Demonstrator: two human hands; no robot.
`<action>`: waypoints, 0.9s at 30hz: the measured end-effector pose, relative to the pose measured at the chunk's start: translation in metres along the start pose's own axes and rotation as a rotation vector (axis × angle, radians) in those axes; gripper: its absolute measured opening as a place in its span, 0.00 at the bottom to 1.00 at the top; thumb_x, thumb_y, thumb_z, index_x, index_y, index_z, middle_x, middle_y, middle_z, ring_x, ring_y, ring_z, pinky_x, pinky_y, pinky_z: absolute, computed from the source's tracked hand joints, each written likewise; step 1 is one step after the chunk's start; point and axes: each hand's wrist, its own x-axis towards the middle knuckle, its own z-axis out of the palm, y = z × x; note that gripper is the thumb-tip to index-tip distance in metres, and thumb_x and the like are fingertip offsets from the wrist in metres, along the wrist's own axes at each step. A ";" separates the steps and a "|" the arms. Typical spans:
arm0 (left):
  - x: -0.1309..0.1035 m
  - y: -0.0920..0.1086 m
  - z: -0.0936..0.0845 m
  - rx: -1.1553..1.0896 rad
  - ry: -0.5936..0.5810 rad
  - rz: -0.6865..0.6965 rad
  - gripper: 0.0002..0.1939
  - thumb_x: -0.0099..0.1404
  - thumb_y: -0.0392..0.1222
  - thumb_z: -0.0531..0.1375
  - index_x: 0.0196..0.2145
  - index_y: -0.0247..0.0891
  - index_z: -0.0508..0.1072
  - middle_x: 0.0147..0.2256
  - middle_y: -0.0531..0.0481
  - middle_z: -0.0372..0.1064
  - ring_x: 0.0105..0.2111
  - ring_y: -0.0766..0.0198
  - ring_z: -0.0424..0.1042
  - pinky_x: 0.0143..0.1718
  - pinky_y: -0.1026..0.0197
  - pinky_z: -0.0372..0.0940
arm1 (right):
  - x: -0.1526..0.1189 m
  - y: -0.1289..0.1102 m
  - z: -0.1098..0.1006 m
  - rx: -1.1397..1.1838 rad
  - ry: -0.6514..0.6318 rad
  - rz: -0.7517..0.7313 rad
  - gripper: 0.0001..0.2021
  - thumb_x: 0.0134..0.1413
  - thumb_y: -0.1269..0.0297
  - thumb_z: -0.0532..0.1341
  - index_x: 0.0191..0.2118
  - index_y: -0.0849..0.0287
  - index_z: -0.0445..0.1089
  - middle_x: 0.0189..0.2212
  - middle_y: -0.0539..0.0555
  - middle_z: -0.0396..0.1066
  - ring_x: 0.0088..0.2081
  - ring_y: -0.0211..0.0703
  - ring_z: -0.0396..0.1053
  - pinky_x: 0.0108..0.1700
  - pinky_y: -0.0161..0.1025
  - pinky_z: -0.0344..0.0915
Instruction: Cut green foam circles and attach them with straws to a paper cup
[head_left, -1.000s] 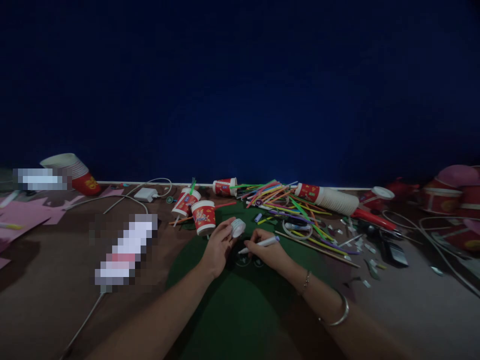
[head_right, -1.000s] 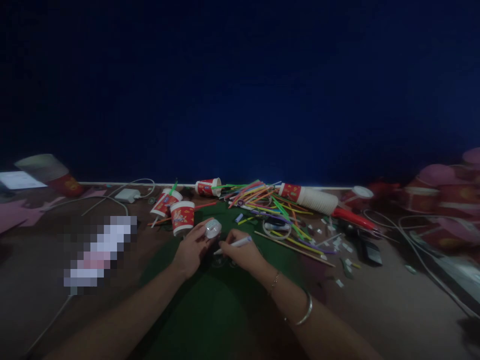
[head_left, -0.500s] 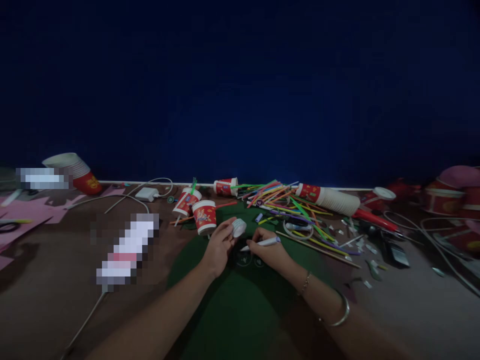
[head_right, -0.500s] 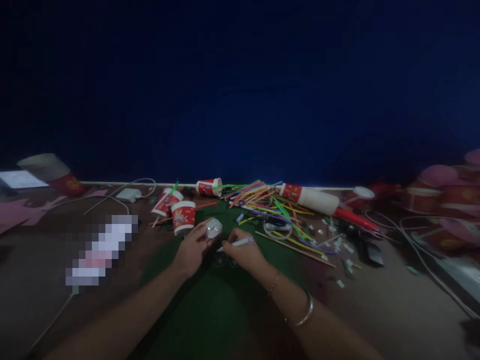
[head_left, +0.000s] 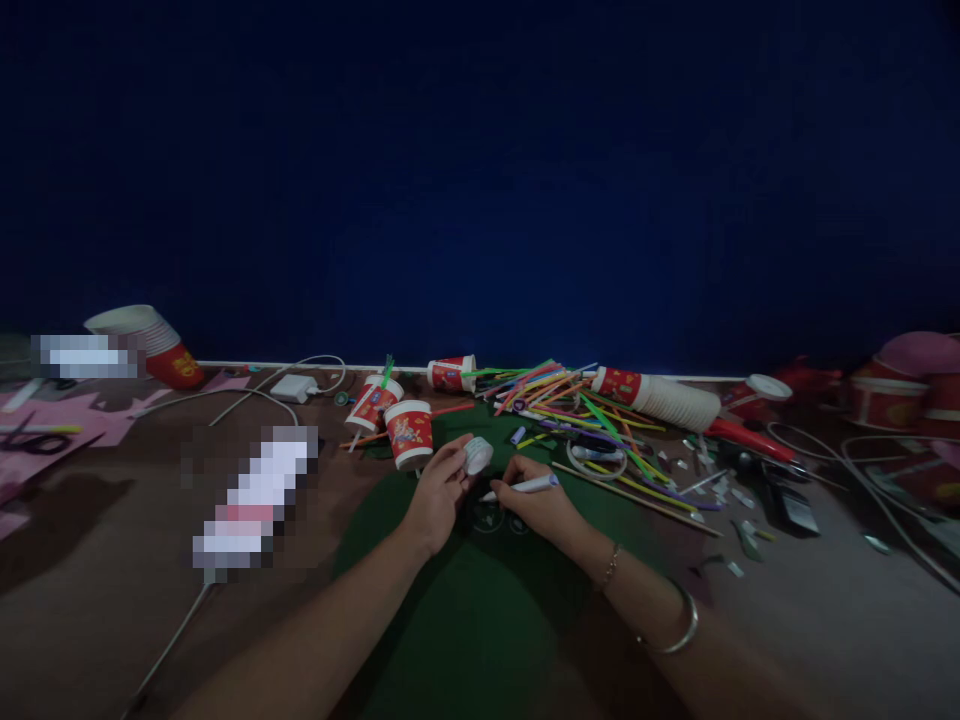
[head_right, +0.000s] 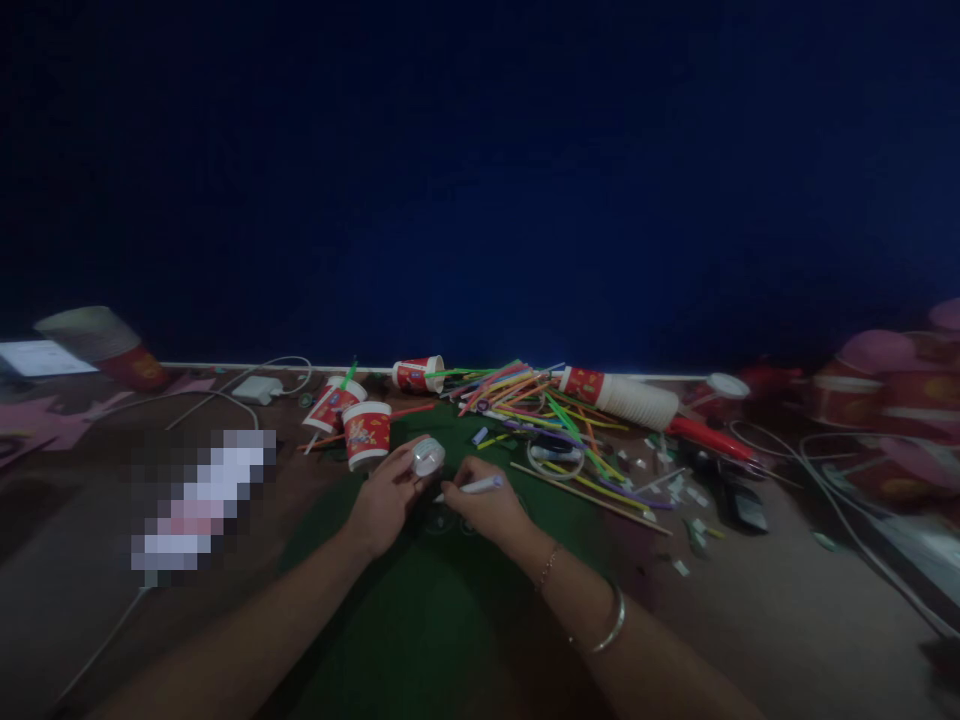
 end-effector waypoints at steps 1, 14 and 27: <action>0.000 0.000 0.000 0.005 0.001 0.002 0.13 0.51 0.37 0.62 0.36 0.36 0.73 0.36 0.48 0.74 0.40 0.61 0.71 0.43 0.63 0.62 | 0.000 0.001 0.000 0.003 -0.001 -0.005 0.08 0.42 0.62 0.60 0.21 0.58 0.60 0.15 0.45 0.64 0.18 0.34 0.58 0.18 0.30 0.52; 0.002 -0.002 -0.002 -0.001 -0.016 0.008 0.12 0.52 0.37 0.62 0.37 0.36 0.74 0.35 0.48 0.74 0.38 0.62 0.72 0.41 0.62 0.64 | 0.000 0.000 0.000 0.029 -0.024 0.010 0.08 0.43 0.63 0.60 0.21 0.58 0.60 0.15 0.46 0.65 0.18 0.34 0.60 0.19 0.30 0.54; -0.001 0.000 0.001 0.002 -0.002 0.003 0.12 0.52 0.37 0.62 0.36 0.36 0.74 0.34 0.48 0.74 0.39 0.60 0.72 0.44 0.61 0.63 | 0.002 0.002 0.001 0.067 0.008 -0.005 0.10 0.44 0.60 0.61 0.22 0.58 0.61 0.16 0.47 0.67 0.20 0.36 0.63 0.22 0.30 0.56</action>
